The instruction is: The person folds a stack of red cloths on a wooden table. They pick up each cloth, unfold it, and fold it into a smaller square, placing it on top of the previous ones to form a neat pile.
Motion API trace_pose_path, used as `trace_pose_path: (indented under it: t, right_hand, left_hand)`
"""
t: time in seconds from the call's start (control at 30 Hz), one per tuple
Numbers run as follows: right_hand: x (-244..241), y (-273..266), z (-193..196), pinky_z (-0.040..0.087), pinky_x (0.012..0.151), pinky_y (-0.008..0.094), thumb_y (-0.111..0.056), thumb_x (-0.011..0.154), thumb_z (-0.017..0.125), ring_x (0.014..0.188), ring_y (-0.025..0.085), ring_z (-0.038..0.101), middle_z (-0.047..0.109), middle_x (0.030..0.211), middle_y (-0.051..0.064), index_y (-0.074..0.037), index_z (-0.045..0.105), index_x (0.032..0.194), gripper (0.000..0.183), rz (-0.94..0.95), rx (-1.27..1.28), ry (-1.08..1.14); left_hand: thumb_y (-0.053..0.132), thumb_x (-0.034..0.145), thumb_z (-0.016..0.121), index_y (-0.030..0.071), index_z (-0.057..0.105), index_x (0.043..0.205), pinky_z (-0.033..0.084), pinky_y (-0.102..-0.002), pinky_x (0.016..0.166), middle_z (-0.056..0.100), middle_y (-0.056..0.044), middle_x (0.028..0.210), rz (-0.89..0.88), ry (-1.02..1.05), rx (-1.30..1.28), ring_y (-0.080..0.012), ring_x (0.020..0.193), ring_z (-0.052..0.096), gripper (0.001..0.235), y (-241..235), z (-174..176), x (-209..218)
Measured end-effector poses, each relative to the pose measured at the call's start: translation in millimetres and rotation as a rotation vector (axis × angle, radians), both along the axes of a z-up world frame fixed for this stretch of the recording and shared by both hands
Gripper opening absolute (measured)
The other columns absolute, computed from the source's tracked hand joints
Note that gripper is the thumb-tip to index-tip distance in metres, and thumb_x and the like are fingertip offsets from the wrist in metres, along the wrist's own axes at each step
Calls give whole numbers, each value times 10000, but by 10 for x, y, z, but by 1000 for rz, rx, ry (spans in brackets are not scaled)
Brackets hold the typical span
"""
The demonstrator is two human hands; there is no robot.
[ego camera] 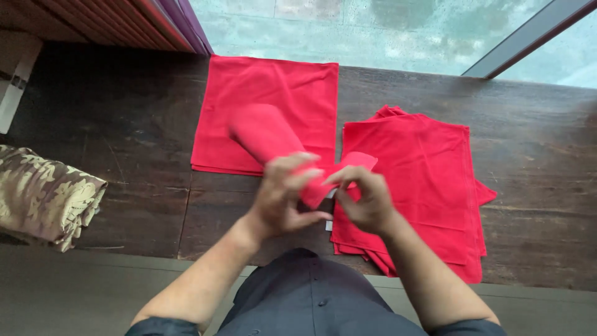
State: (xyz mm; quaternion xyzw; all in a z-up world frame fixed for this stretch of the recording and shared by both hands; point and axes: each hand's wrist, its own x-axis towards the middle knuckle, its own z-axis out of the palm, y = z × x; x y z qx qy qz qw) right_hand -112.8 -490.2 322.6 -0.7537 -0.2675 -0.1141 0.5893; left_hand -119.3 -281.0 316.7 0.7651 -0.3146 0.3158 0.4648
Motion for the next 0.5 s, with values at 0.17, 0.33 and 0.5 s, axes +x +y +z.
trace_pose_path:
  t: [0.17, 0.33, 0.5]
  right_hand:
    - [-91, 31, -92, 574, 725, 334, 113, 855, 705, 782, 223, 727, 757, 893, 134, -65, 547, 876, 238, -81, 126, 164]
    - [-99, -101, -62, 470, 590, 272, 21, 951, 668, 653, 130, 576, 629, 723, 96, -39, 573, 998, 121, -51, 193, 403]
    - [56, -144, 187, 515, 675, 246, -65, 953, 693, 743, 98, 562, 702, 773, 36, -44, 690, 942, 24, 277, -26, 612]
  left_hand:
    - [147, 924, 670, 136, 699, 1210, 578, -371, 878, 745, -54, 933, -149, 308, 41, -269, 887, 742, 288, -99, -87, 103]
    - [185, 944, 686, 248, 748, 887, 536, -281, 703, 684, 49, 596, -135, 767, -121, -120, 602, 656, 105, -168, 74, 112]
    - [233, 922, 715, 170, 551, 1143, 523, -391, 762, 714, -43, 700, -215, 914, 9, -258, 719, 691, 283, -297, 389, 132]
